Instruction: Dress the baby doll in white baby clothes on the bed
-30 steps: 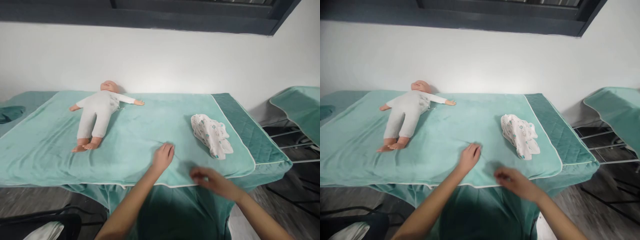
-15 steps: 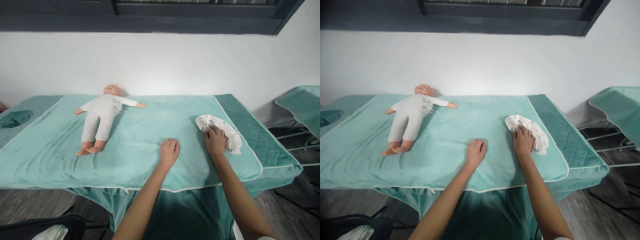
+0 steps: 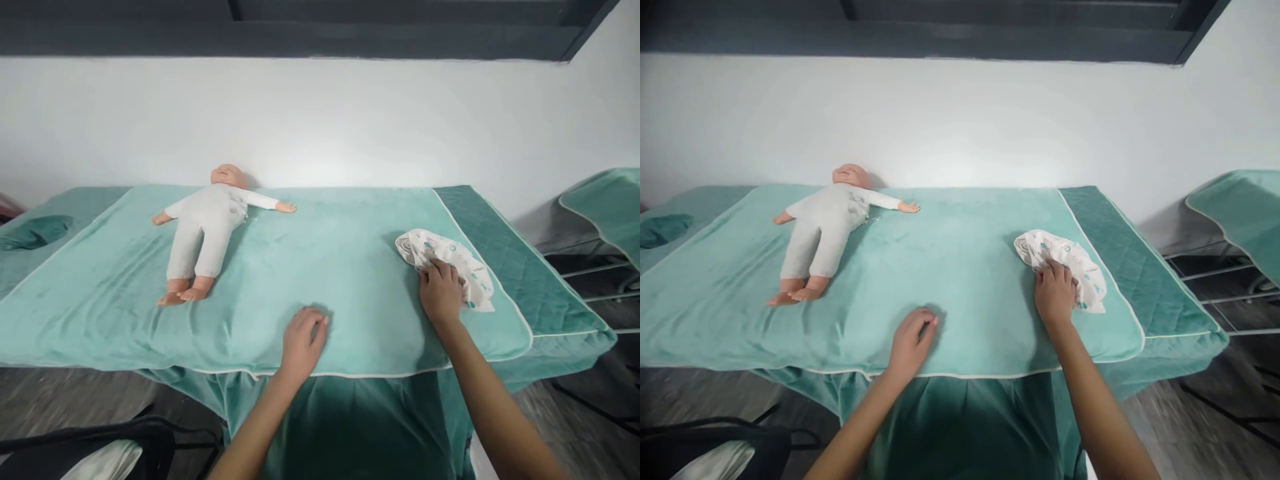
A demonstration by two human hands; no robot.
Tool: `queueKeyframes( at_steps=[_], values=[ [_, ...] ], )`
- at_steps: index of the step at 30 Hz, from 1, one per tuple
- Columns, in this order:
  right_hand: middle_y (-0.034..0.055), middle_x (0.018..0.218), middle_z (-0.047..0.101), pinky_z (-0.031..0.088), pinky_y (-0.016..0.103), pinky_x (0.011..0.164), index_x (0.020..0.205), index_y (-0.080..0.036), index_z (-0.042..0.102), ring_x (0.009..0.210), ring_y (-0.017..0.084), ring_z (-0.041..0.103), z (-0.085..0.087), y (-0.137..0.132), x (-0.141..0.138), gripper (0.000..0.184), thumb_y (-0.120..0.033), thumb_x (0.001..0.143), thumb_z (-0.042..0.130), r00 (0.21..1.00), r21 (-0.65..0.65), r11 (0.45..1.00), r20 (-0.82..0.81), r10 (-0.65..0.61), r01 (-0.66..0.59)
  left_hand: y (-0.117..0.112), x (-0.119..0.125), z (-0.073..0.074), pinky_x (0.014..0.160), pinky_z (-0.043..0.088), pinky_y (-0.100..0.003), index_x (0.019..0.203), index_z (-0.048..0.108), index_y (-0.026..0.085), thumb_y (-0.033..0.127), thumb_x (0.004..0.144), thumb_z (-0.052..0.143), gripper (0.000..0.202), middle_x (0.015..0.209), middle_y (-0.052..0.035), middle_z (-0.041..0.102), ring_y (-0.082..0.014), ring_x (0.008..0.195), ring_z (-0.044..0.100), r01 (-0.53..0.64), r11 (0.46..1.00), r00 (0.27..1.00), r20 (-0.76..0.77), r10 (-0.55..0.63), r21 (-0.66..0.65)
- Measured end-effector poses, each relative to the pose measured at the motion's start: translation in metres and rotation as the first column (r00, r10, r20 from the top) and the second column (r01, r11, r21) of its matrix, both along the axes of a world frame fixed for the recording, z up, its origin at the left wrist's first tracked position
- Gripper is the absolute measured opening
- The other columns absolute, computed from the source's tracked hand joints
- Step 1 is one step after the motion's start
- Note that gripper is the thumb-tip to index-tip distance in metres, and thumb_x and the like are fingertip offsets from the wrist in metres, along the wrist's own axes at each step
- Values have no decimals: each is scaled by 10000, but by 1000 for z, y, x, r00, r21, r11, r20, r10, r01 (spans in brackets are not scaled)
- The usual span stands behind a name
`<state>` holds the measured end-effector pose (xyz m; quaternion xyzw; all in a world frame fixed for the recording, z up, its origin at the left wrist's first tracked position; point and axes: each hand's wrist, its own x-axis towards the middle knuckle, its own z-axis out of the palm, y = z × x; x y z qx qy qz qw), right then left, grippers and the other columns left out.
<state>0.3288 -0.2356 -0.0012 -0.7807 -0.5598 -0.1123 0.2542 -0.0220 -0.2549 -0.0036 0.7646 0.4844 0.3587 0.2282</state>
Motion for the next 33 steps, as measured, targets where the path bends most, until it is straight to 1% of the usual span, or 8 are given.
queueKeyframes(
  at_steps=[5,8,11,15,20,23,27,33],
  values=[
    [127,1017,695,467,441,876,901,-210,582,923,258,598,26,4,1,202,-384,943,489,855,85,983,-483,186,-166,59,38,11,700,503,-277,905,634,186,459,968,549,292,839,-35,677,-143,762,623,150,932,893,449,15,-329],
    [-2,738,545,434,320,657,831,-236,535,671,171,492,65,13,-8,298,-520,907,586,505,222,952,-809,301,-211,83,76,6,784,544,-303,1128,625,194,456,890,674,358,1140,-102,718,-172,943,676,320,891,766,642,-43,-322],
    [-52,670,391,362,262,556,754,-239,471,584,122,386,113,27,-32,368,-477,806,746,46,416,860,-893,448,-296,91,103,1,906,524,-350,1367,537,233,371,809,794,630,1391,-137,632,-217,1157,652,339,907,790,599,-130,-249],
    [-61,669,407,339,230,528,764,-219,494,556,86,381,164,39,-79,392,-414,758,834,-221,433,771,-901,372,-468,88,108,-1,962,511,-389,1442,479,221,336,774,841,769,1426,-152,606,-247,1183,645,341,914,817,550,-173,-219],
    [-38,723,508,406,250,563,863,-226,518,595,110,462,182,65,-128,356,-501,853,745,-150,439,638,-878,455,-633,86,101,-4,960,504,-418,1176,642,152,532,742,840,610,1102,-114,719,-262,1024,647,281,916,862,495,-110,-287],
    [-31,755,530,478,293,723,899,-213,554,693,126,520,172,97,-138,208,-395,935,649,101,419,677,-803,588,-604,87,101,-5,985,506,-420,1165,636,152,742,708,762,757,1109,-123,712,-266,1045,644,351,901,754,647,-110,-256],
    [48,1061,701,476,418,1006,939,-226,568,1049,201,638,140,121,-127,104,-316,980,534,473,419,747,-588,657,-517,89,100,0,990,518,-380,1234,589,182,812,739,671,806,1203,-136,690,-249,1101,648,326,915,586,810,3,-239],
    [134,1264,680,466,527,1092,1177,-228,598,1251,294,607,62,86,-75,244,-268,940,556,677,274,716,-238,697,-641,99,103,-2,1034,511,-401,1376,496,232,711,716,783,865,1239,-110,689,-246,1136,659,299,885,514,842,165,-356]
  ],
)
